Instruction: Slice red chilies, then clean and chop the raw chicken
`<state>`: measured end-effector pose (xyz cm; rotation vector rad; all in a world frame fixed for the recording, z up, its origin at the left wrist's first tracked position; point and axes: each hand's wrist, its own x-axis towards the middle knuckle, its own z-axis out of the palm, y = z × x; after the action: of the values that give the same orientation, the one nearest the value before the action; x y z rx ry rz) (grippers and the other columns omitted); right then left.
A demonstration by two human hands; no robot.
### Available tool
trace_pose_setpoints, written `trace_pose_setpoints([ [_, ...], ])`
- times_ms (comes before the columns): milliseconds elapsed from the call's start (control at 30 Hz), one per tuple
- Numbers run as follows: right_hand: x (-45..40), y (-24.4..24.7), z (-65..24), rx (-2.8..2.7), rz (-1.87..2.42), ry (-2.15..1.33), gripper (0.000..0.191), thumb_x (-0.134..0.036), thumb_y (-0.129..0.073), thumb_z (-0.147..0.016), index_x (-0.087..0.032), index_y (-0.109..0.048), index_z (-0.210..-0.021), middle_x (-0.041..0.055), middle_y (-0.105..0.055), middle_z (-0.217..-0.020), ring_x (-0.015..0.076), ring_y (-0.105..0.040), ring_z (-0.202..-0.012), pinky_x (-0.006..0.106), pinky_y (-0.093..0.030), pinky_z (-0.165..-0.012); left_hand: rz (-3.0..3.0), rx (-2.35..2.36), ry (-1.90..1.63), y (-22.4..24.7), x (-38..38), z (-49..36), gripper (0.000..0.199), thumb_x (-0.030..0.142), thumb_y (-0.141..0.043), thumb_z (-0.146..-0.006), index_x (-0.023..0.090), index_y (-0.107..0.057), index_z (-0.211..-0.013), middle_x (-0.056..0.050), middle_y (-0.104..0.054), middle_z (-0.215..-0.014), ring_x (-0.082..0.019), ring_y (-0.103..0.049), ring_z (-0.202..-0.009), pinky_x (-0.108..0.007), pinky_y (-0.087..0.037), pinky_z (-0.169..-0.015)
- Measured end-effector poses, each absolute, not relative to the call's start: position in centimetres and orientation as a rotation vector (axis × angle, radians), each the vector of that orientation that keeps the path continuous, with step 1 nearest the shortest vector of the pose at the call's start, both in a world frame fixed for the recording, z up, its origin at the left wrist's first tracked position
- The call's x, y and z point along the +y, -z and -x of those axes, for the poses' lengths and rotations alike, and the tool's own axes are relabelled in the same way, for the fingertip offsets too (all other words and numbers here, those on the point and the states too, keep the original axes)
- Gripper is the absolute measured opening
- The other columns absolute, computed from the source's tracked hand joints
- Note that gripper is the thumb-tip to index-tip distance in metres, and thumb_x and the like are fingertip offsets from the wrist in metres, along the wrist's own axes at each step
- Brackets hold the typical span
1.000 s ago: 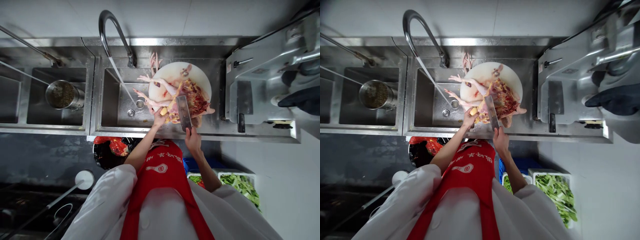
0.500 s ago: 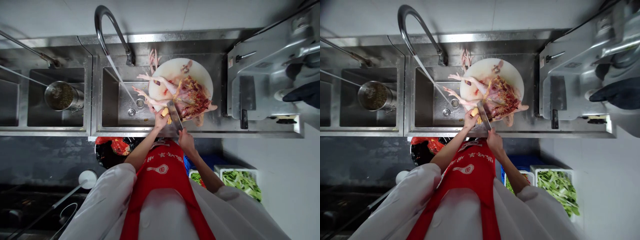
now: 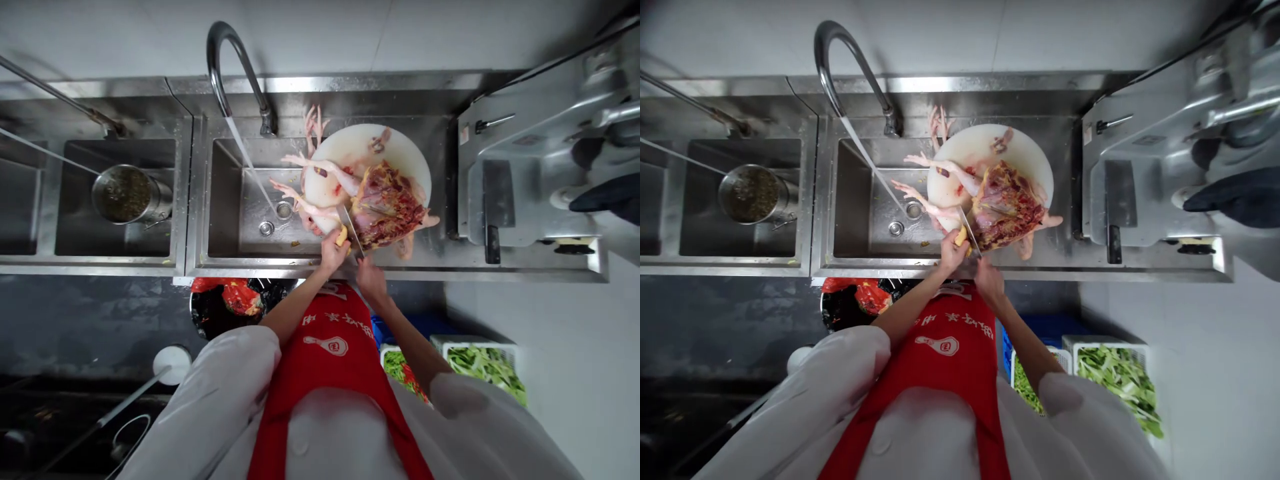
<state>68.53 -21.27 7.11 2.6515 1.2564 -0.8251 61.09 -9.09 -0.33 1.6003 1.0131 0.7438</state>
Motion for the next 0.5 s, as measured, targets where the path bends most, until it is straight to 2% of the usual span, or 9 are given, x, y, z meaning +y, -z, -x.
trace_pose_setpoints([
  [133,-19.8,-7.0,-69.4,1.348,-2.634,0.777,0.040,-0.031,-0.024,-0.111,-0.009,-0.049,-0.133,0.0174,-0.075,-0.097,0.0232,-0.073,-0.086,0.029,-0.044,-0.072,-1.616,1.010,-0.790,0.0,-9.4,-60.7,0.014,0.021,-0.062,-0.078,0.020,-0.050,-0.072,0.001,-0.052,-0.072,-0.014,-0.049,-0.069,-0.026,-0.043,-0.066],
  [300,-24.3,-7.5,-70.3,1.313,-2.459,0.946,0.039,-0.032,-0.023,-0.110,-0.011,-0.052,-0.125,0.0141,-0.075,-0.088,0.0230,-0.073,-0.079,0.030,-0.042,-0.068,-1.626,1.006,-0.854,-0.8,-10.7,-59.5,0.011,0.019,-0.058,-0.079,0.020,-0.051,-0.071,0.001,-0.052,-0.072,-0.014,-0.050,-0.070,-0.027,-0.043,-0.068],
  [500,-20.8,-8.5,-69.6,1.419,-2.535,0.844,0.039,-0.033,-0.022,-0.111,-0.012,-0.051,-0.125,0.0152,-0.076,-0.095,0.0220,-0.073,-0.084,0.028,-0.042,-0.072,-1.573,0.987,-0.854,-1.7,-12.1,-57.0,0.005,0.020,-0.061,-0.079,0.020,-0.057,-0.076,0.000,-0.057,-0.076,-0.014,-0.052,-0.071,-0.026,-0.046,-0.068],
])
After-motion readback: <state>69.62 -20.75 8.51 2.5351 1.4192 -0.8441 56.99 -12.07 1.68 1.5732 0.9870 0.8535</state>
